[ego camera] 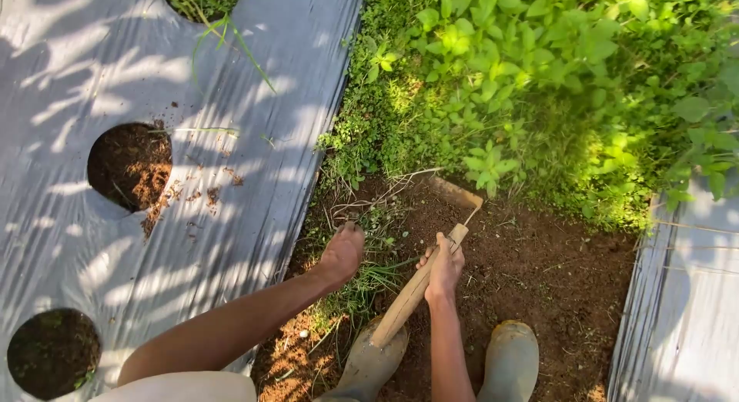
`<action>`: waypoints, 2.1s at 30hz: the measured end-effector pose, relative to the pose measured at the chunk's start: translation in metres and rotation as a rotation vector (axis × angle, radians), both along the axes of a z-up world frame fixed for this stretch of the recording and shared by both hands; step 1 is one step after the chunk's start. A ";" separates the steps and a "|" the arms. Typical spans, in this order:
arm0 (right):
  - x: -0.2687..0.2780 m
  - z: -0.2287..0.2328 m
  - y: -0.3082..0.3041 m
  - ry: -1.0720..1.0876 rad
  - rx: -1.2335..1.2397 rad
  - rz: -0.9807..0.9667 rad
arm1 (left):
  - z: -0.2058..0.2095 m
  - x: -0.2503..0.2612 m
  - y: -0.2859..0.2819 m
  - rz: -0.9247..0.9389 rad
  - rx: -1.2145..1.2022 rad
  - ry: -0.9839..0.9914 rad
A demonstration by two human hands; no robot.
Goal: The person pulls weeds from around small plants growing through a plastic sheet and then uses a hoe to clear weeds from the soil between the rows.
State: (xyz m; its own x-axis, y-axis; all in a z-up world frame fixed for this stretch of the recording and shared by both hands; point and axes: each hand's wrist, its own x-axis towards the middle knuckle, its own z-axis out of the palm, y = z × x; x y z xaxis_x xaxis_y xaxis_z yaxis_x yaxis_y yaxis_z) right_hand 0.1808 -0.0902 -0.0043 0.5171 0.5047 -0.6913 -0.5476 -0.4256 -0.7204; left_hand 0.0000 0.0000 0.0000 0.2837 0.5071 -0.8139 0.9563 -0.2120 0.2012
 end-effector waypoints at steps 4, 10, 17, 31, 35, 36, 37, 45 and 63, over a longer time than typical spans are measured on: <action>-0.035 -0.020 -0.014 0.076 -0.010 -0.005 | -0.010 -0.010 0.000 -0.517 0.119 0.267; -0.056 -0.015 -0.020 0.103 -0.032 0.091 | -0.017 -0.007 -0.022 -0.290 0.220 0.143; -0.010 0.021 -0.024 -0.170 -0.145 0.492 | 0.069 0.035 -0.054 -0.093 0.365 0.076; 0.024 0.001 -0.077 -0.300 -0.076 0.623 | 0.036 0.080 -0.118 0.029 0.670 0.208; 0.043 0.011 -0.042 -0.414 -0.038 0.818 | -0.041 0.078 -0.123 0.088 0.746 0.260; 0.049 0.012 -0.043 -0.419 -0.043 0.831 | -0.043 0.083 -0.132 0.102 0.738 0.259; 0.048 0.014 -0.035 -0.427 0.032 0.810 | -0.044 0.083 -0.130 0.112 0.759 0.258; 0.045 -0.028 -0.028 -0.519 0.128 1.025 | -0.051 0.082 -0.134 0.168 0.915 0.210; 0.033 0.039 -0.009 -0.494 0.172 0.809 | -0.039 0.070 -0.139 0.285 0.773 0.106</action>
